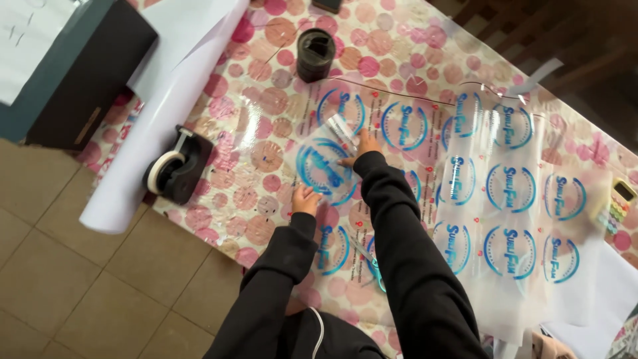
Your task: Cutting out circular logos from a large plastic sheet using scissors
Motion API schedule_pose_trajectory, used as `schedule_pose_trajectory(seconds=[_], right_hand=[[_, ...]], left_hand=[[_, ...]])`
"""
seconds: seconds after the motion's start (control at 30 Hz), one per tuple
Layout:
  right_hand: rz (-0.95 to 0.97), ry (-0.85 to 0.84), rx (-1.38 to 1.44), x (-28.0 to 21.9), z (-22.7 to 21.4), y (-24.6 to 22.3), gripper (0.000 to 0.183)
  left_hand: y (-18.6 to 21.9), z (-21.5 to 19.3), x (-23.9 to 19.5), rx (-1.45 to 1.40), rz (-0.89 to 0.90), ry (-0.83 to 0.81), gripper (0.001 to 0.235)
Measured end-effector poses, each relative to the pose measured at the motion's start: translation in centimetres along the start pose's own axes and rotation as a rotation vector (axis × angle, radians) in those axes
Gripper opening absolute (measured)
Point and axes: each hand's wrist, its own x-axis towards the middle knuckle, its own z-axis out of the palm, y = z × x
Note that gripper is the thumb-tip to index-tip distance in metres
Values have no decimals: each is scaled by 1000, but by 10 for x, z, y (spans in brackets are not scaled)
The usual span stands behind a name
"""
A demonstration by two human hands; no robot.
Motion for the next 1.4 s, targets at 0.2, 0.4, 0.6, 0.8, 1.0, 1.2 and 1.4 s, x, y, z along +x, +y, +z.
schedule_pose_trajectory(seconds=[0.2, 0.4, 0.6, 0.8, 1.0, 1.2, 1.4], right_hand=[[-8, -64, 107, 40, 64, 55, 46], [-148, -123, 653, -42, -18, 17, 23], [-222, 424, 132, 45, 49, 67, 18], [-197, 284, 14, 26, 64, 32, 58], [30, 95, 391, -24, 4, -16, 116], [-167, -60, 582, -48, -3, 8, 39], [-392, -9, 986, -130, -23, -28, 29]], left_hand=[[-2, -29, 24, 66, 66, -21, 85], [76, -65, 11, -11, 277, 98, 109], [48, -40, 19, -25, 163, -5, 108], [44, -26, 6, -34, 129, -8, 110], [38, -26, 27, -168, 59, -94, 115], [83, -51, -8, -51, 139, 16, 106], [177, -76, -74, -377, 273, -341, 53]])
